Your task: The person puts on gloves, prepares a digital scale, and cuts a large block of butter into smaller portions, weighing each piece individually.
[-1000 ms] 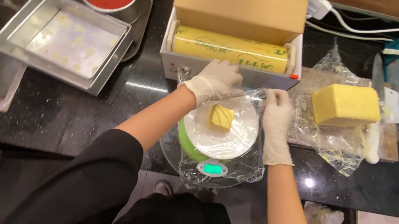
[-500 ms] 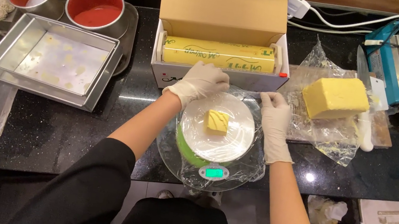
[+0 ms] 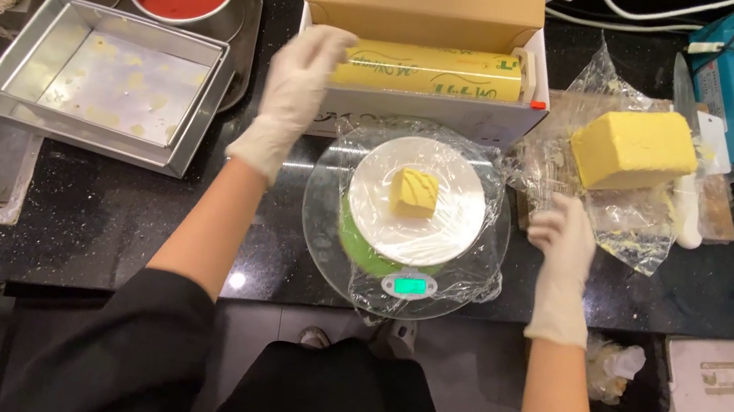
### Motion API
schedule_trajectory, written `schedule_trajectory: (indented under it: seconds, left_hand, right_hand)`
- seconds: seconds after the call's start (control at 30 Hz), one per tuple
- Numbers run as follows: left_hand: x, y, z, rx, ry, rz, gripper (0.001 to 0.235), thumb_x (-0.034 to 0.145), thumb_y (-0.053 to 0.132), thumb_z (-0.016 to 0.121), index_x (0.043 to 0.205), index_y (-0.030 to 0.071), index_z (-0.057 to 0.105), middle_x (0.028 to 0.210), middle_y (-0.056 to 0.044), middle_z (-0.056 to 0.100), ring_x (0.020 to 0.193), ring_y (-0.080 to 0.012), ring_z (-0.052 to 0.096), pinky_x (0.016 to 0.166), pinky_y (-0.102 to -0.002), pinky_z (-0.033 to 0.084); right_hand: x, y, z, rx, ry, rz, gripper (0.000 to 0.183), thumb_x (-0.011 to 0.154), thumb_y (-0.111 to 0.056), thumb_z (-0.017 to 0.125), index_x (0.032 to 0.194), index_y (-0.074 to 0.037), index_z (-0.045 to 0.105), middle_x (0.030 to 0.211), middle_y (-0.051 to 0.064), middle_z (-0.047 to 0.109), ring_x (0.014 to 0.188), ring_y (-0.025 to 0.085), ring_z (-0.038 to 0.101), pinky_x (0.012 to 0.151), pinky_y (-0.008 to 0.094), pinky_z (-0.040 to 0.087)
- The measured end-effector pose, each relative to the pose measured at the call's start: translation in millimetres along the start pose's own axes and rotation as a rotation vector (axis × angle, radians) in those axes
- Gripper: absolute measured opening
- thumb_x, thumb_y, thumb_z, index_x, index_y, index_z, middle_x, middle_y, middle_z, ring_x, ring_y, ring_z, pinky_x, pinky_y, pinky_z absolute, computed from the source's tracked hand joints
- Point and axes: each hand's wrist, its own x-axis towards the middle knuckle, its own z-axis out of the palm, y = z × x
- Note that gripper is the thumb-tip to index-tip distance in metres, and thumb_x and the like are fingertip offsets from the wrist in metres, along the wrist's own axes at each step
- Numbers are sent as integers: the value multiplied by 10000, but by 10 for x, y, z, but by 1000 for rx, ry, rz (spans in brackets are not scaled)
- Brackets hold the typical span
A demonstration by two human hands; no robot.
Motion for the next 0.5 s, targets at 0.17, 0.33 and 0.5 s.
schedule_trajectory:
  seconds: [0.17,0.33,0.5]
  left_hand:
    - [-762,-102,-306,-49,167,112,233,1034,262,482,1025,150,686,828,-39,590,843,-148,549,873,-328,473]
    - [-1862,-676,-70,-68,-16,-295,192,982,264,548,1025,117,664,683,-87,585,569,-187,548,639,-325,487]
    - [-2392,-782,392,-19,-312,-689,518,840,416,705,1227,88,600,736,-102,669,511,-171,610,464,-266,499]
  right_hand:
    - [-141,754,-618,-11,73,-108,380,1034,-407,451,1202,-119,634,799,73,649,634,102,624,616,205,538]
    - [-633,715,-459,-207,-106,-49,357,964,-280,567,1261,-88,616,753,138,633,587,175,585,582,277,514]
    - [-653,775,-356,-281,-216,26,473,901,-251,672,1343,-116,573,666,93,604,537,160,532,574,278,465]
